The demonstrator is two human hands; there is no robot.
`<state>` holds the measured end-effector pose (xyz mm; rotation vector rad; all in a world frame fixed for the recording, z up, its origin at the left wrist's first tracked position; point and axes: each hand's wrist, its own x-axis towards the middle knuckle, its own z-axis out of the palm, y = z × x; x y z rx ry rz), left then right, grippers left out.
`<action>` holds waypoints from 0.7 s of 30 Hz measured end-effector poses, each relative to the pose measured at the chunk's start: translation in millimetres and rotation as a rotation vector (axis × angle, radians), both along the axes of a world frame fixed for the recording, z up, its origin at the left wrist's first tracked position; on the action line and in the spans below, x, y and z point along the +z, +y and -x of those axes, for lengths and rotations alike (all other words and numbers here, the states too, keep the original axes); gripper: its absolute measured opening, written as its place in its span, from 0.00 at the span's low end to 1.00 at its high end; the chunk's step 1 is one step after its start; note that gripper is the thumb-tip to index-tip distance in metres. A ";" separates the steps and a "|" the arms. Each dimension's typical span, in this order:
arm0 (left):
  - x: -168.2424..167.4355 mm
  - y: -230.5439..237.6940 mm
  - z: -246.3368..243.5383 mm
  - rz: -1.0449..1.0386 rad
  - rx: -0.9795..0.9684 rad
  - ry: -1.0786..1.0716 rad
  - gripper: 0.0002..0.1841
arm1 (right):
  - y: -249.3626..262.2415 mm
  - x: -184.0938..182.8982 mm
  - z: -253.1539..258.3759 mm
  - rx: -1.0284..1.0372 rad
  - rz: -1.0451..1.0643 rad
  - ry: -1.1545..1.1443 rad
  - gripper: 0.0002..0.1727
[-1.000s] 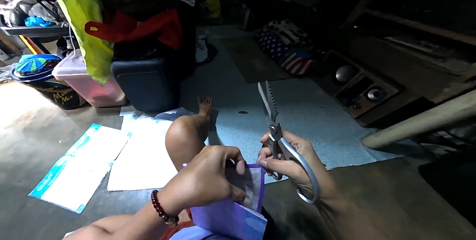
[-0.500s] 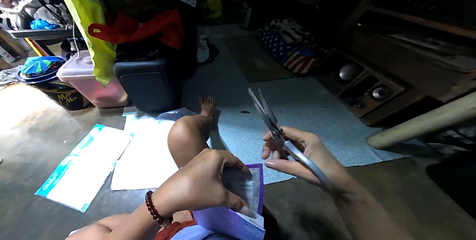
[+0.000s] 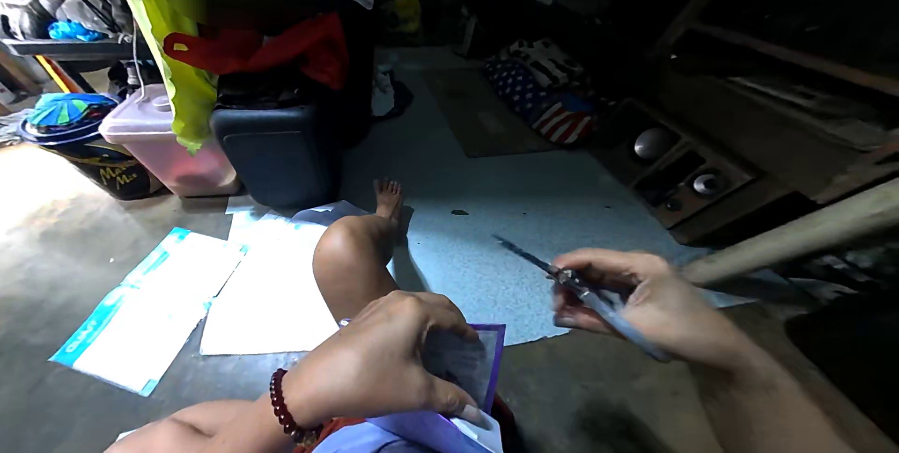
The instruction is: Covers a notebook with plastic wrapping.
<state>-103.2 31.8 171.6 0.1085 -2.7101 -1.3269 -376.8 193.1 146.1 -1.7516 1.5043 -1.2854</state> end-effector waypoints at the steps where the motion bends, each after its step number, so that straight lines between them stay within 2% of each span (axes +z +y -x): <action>1: 0.5 0.8 0.7 0.004 0.001 -0.005 0.23 | -3.7 -4.2 -15.0 -0.009 0.043 -0.104 0.17; 4: 3.6 0.7 3.6 0.005 -0.003 -0.055 0.26 | -14.9 -11.5 -51.4 0.012 0.187 -0.227 0.15; 8: 11.7 -0.5 8.3 -0.059 0.047 -0.151 0.28 | -26.8 -10.8 -66.4 -0.071 0.292 -0.026 0.14; 11: 14.0 -3.3 11.8 -0.105 0.055 -0.195 0.28 | -32.3 -13.6 -67.6 -0.113 0.247 0.041 0.12; 17: 11.3 -9.8 17.8 -0.151 0.061 -0.231 0.28 | -38.8 -17.3 -59.2 -0.141 0.114 -0.018 0.13; 21: 11.6 -11.3 20.3 -0.195 0.080 -0.251 0.28 | -42.4 -16.4 -58.6 -0.111 0.105 -0.006 0.13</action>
